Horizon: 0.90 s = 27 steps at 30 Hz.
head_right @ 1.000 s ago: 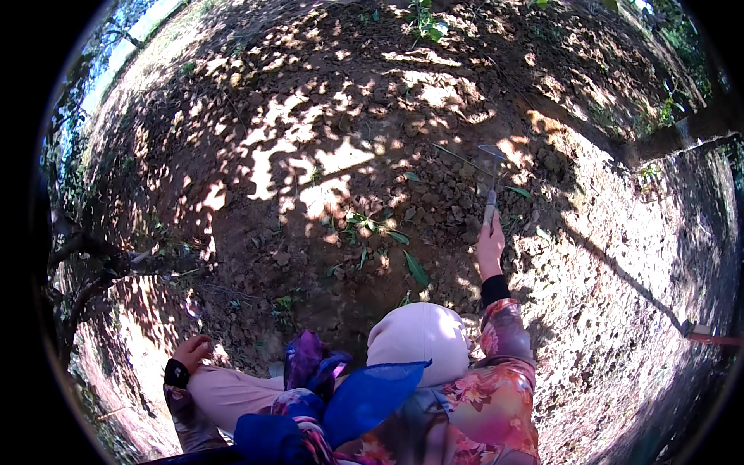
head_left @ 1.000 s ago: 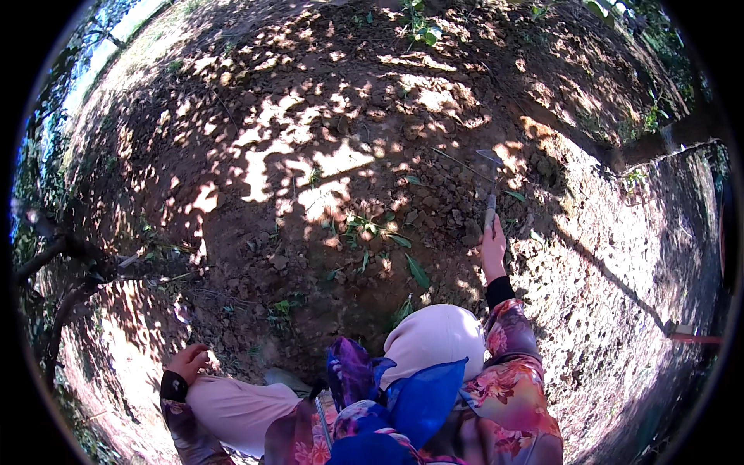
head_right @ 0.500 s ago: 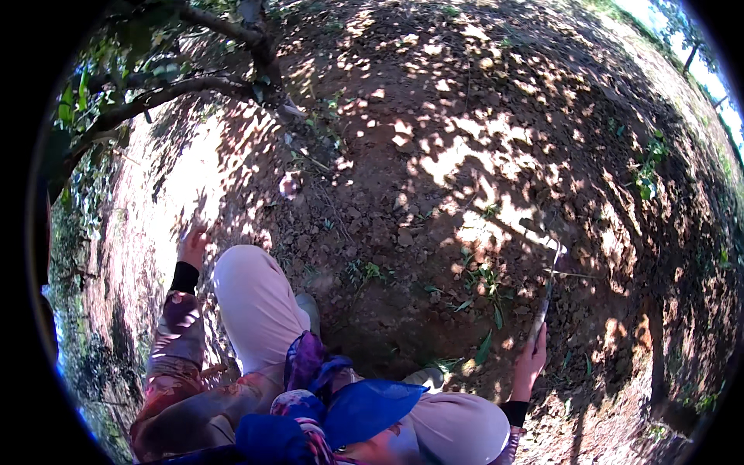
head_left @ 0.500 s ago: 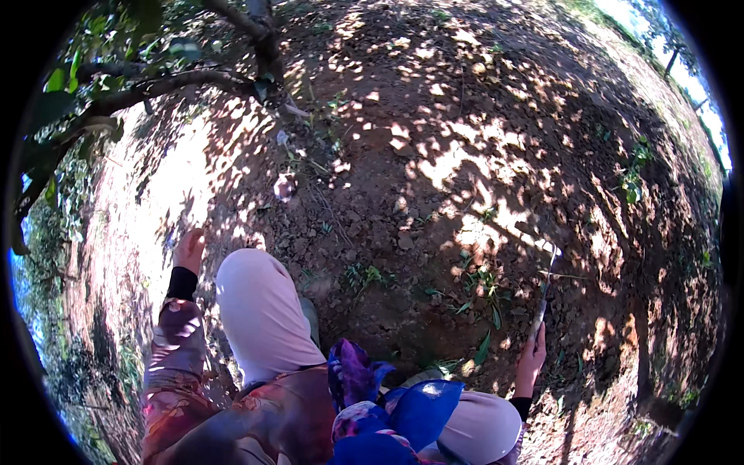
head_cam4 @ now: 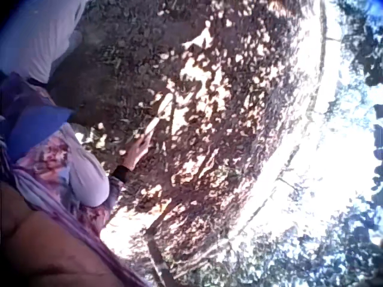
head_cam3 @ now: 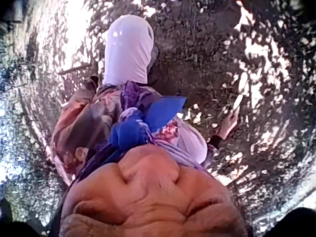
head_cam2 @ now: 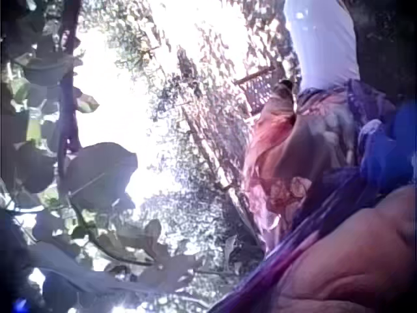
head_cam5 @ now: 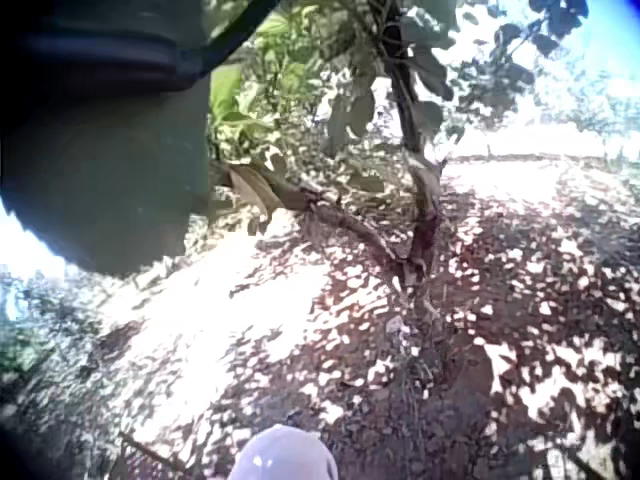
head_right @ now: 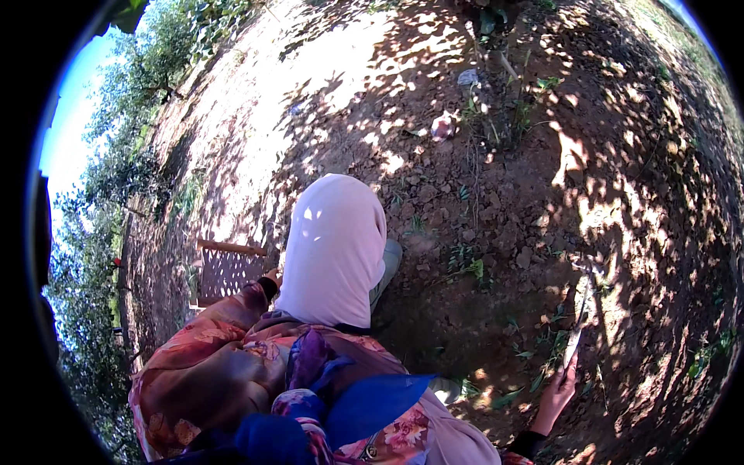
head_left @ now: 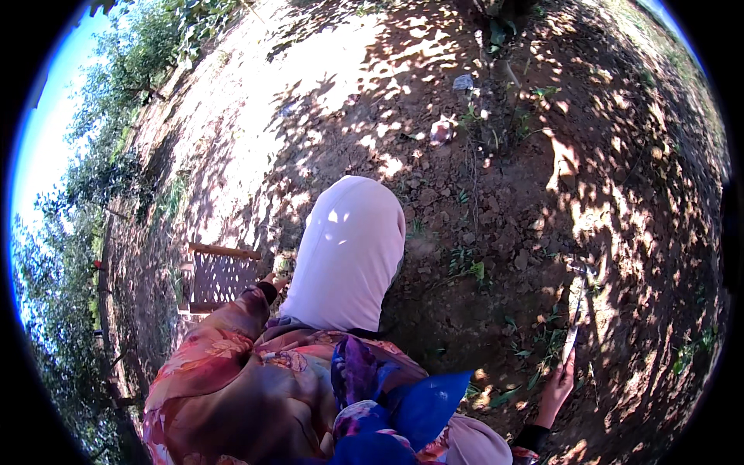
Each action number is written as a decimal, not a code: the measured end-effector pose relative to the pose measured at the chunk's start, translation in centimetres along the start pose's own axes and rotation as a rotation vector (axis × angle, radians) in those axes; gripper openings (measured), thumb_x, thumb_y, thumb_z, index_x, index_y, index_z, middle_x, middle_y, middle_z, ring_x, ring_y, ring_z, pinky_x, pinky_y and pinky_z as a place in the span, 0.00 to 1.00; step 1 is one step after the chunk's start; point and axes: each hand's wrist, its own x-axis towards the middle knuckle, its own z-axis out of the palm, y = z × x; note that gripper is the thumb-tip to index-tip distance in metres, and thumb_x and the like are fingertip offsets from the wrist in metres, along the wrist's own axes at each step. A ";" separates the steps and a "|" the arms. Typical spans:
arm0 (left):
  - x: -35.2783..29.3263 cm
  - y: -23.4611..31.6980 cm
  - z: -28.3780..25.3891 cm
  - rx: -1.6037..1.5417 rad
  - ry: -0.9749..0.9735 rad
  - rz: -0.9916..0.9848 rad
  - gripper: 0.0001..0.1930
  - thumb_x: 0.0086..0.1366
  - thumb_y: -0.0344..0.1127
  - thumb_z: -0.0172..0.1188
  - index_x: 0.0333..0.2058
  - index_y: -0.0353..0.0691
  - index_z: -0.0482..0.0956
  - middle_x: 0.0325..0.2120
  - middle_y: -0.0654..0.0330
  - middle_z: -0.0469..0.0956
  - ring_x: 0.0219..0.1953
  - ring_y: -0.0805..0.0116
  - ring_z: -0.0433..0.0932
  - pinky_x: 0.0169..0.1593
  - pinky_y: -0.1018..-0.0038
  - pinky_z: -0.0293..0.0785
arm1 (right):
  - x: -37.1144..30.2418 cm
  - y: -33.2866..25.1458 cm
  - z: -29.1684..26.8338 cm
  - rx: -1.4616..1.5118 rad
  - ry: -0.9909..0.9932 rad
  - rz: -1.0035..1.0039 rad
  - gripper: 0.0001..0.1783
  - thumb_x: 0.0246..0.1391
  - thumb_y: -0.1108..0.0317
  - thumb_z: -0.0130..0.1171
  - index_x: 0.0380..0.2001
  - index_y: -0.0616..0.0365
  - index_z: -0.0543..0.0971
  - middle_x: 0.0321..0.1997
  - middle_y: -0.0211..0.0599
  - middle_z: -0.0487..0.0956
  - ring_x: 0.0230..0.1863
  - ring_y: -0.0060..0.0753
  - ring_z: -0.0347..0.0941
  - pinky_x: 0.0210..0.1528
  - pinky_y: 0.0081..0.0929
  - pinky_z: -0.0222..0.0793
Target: The person picks leaves from a branch by hand and pulls a low-growing plant from the ground.
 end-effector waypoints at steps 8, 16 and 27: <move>-4.4 16.2 0.7 0.226 0.301 0.547 0.35 0.55 0.51 0.60 0.58 0.41 0.64 0.56 0.50 0.65 0.61 0.51 0.60 0.61 0.55 0.56 | 4.8 -5.3 0.7 -0.308 -0.230 -0.196 0.26 0.61 0.72 0.45 0.63 0.50 0.63 0.24 0.21 0.65 0.20 0.15 0.50 0.20 0.19 0.49; -5.8 6.8 -20.8 0.642 0.713 -0.034 0.37 0.52 0.51 0.64 0.59 0.48 0.61 0.62 0.57 0.60 0.66 0.52 0.52 0.64 0.50 0.47 | 7.9 -6.5 3.0 -0.433 -0.322 -0.194 0.26 0.61 0.75 0.44 0.64 0.52 0.63 0.30 0.31 0.73 0.20 0.19 0.50 0.20 0.23 0.48; 2.1 1.3 -8.3 0.627 0.224 -0.106 0.33 0.48 0.61 0.64 0.49 0.48 0.74 0.55 0.48 0.62 0.55 0.53 0.65 0.57 0.51 0.57 | 4.9 -7.8 1.6 -0.288 -0.240 -0.071 0.27 0.55 0.76 0.49 0.60 0.56 0.65 0.37 0.57 0.77 0.34 0.36 0.77 0.38 0.27 0.69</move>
